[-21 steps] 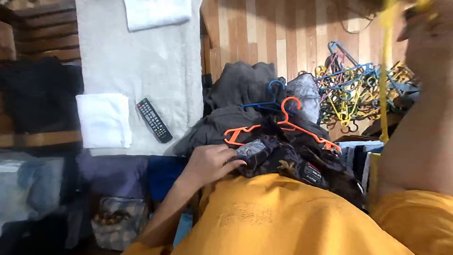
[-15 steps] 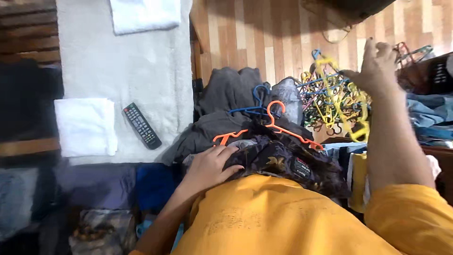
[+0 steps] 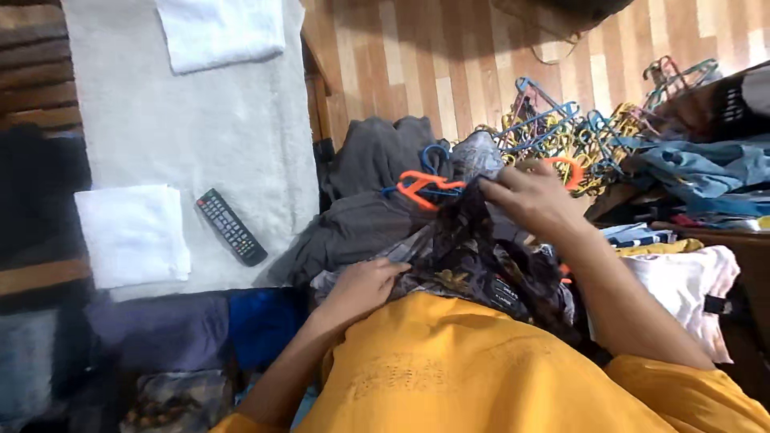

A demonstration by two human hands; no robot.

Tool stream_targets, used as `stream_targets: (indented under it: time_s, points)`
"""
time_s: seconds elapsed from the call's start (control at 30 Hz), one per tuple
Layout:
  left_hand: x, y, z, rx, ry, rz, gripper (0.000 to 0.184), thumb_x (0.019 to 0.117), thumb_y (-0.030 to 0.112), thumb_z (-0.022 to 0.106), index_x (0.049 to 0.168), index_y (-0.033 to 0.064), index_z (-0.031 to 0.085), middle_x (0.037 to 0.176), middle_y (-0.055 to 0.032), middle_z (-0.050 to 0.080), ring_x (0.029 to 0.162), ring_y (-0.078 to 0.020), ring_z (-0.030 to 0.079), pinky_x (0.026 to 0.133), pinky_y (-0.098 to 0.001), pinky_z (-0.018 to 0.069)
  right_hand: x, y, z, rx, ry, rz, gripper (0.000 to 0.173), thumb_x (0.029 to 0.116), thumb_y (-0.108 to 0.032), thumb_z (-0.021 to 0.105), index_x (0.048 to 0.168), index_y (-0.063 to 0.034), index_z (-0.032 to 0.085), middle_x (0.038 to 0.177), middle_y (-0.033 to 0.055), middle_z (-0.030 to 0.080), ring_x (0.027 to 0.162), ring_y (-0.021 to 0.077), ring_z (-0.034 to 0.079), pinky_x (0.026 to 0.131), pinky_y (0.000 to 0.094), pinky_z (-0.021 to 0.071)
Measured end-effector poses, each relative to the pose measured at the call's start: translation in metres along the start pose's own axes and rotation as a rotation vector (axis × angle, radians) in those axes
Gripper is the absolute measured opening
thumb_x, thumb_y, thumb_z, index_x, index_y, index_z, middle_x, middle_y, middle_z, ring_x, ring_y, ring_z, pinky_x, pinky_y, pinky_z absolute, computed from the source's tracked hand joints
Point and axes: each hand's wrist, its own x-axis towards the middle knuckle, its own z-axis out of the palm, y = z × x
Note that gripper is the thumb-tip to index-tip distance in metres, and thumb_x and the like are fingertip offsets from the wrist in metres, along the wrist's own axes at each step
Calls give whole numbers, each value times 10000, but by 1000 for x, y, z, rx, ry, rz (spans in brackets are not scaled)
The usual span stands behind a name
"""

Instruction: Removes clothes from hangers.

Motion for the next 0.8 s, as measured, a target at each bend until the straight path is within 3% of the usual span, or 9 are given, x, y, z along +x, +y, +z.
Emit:
stream_targets:
  time_s: [0.1, 0.2, 0.3, 0.37, 0.43, 0.53, 0.63, 0.73, 0.8]
  points:
    - [3, 3, 1, 35, -134, -7, 302, 1018, 185, 488, 1180, 247, 735, 1053, -46, 722, 944, -258, 716, 796, -546, 581, -23, 34, -28, -157, 57, 104, 344, 1063, -209, 558, 1387, -109, 616, 909, 229, 684, 773, 423, 683, 821, 653, 505]
    - [1, 3, -10, 36, -106, 11, 299, 1036, 244, 498, 1234, 292, 716, 1099, -12, 727, 981, -220, 718, 827, -521, 590, -46, 89, -56, -244, 49, 269, 343, 1082, -216, 522, 1373, -59, 612, 986, 313, 678, 889, 534, 664, 896, 733, 443]
    - [8, 15, -42, 11, 101, -10, 298, 1032, 387, 578, 1264, 254, 710, 1066, -20, 715, 946, -199, 710, 808, -484, 606, -52, 137, -77, -179, -10, 587, 480, 1047, -306, 595, 1451, -52, 542, 1302, 422, 533, 1219, 668, 466, 1027, 833, 253]
    - [23, 25, -71, 50, 288, -74, 343, 1033, 315, 602, 1311, 132, 686, 1157, -138, 690, 1078, -307, 680, 904, -521, 573, -32, 127, -80, -94, 20, 649, 564, 1005, -275, 657, 1480, -15, 497, 1437, 420, 431, 1327, 680, 346, 1064, 839, 175]
    - [43, 18, -87, 91, 396, -180, 410, 1041, 269, 592, 1390, 55, 615, 1277, -246, 641, 1203, -426, 618, 974, -590, 516, 4, 89, -65, 18, 32, 539, 539, 1000, -207, 658, 1462, 23, 504, 1455, 383, 449, 1344, 627, 386, 1079, 782, 265]
    - [66, -4, -90, 91, 285, -338, 478, 1060, 297, 564, 1462, 41, 531, 1350, -280, 584, 1192, -466, 614, 956, -632, 508, 54, 32, 5, 209, -45, 170, 416, 962, -142, 701, 1340, 13, 626, 1399, 267, 580, 1345, 478, 501, 1116, 669, 361]
    - [61, -12, -77, 114, 352, -237, 332, 1058, 277, 572, 1268, 36, 664, 1204, -232, 635, 1014, -410, 676, 832, -584, 565, 87, -9, 63, 202, -77, -185, 376, 942, -170, 722, 1298, -59, 674, 1234, 201, 694, 1272, 428, 590, 1127, 663, 368]
    - [35, -14, -67, 172, 607, -60, 240, 1059, 173, 534, 1100, 35, 725, 1039, -169, 696, 861, -321, 715, 708, -490, 596, 92, -27, 72, 168, -28, -347, 294, 987, -240, 666, 1209, -50, 700, 909, 151, 734, 951, 374, 717, 1102, 693, 370]
    - [24, -13, -63, 229, 734, -38, 259, 1064, 186, 526, 1046, 30, 733, 970, -142, 723, 780, -287, 725, 632, -445, 591, 83, -31, 61, 92, 41, -394, 333, 1035, -353, 575, 1150, -66, 698, 804, 96, 699, 816, 298, 712, 1073, 620, 428]
